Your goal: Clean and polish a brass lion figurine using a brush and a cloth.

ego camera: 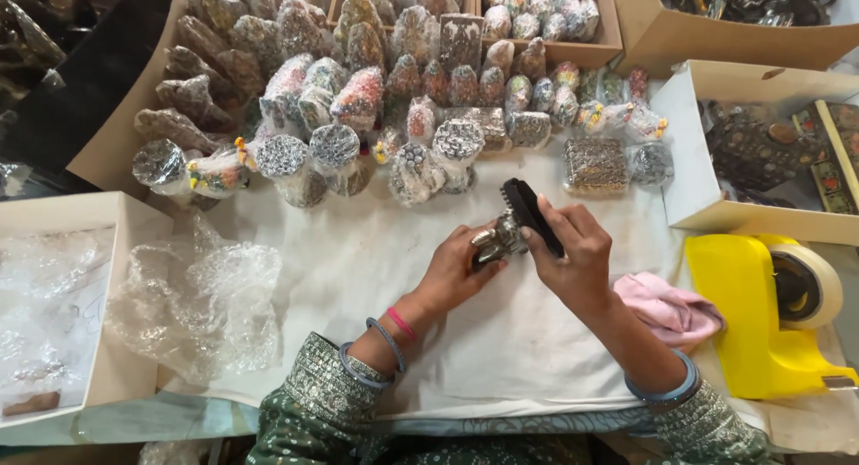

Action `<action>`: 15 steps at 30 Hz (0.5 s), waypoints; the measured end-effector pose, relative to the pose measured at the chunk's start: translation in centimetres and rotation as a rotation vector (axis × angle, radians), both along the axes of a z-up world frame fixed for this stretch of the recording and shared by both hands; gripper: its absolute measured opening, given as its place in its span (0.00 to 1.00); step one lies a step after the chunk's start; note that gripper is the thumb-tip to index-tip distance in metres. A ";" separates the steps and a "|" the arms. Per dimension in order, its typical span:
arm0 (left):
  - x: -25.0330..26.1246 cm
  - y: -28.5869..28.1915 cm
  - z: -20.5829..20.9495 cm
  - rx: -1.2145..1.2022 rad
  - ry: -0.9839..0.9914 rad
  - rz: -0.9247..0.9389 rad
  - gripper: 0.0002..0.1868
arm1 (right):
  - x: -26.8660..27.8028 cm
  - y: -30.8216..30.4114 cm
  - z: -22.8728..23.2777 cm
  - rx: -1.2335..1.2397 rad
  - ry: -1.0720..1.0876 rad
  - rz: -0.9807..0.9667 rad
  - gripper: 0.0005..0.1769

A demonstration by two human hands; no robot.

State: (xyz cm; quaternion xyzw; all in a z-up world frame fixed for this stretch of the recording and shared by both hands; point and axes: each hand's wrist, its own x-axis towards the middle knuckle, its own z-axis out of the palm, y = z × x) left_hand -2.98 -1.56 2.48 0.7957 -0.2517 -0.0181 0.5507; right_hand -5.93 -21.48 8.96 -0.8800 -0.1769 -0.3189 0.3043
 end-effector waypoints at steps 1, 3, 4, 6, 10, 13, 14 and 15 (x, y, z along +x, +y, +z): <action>-0.2 0.0 -0.1 0.001 0.006 0.002 0.33 | -0.8 -0.2 0.1 0.001 0.006 0.002 0.27; 0.0 0.0 -0.1 -0.012 -0.227 -0.039 0.34 | -1.7 -0.4 0.6 -0.056 0.013 0.008 0.26; -0.1 -0.1 -0.1 -0.011 -0.227 -0.037 0.34 | -2.6 -0.8 0.3 -0.056 0.014 0.010 0.26; -0.4 -0.4 -0.3 0.060 -0.212 -0.008 0.33 | -4.6 -1.7 -0.5 -0.070 0.045 0.009 0.26; -0.4 -0.7 -1.1 0.023 -0.163 0.023 0.30 | -4.6 -2.0 -0.4 -0.066 0.056 -0.015 0.26; -0.3 -0.4 -0.9 0.013 -0.123 0.004 0.30 | -2.6 -1.2 1.5 -0.129 0.061 -0.024 0.26; -0.3 -0.4 -0.8 0.003 -0.095 -0.006 0.31 | -1.5 -0.9 2.2 -0.173 0.071 -0.025 0.25; -0.3 -0.3 -0.8 -0.007 -0.066 -0.017 0.31 | -0.5 -0.6 2.9 -0.216 0.081 -0.027 0.25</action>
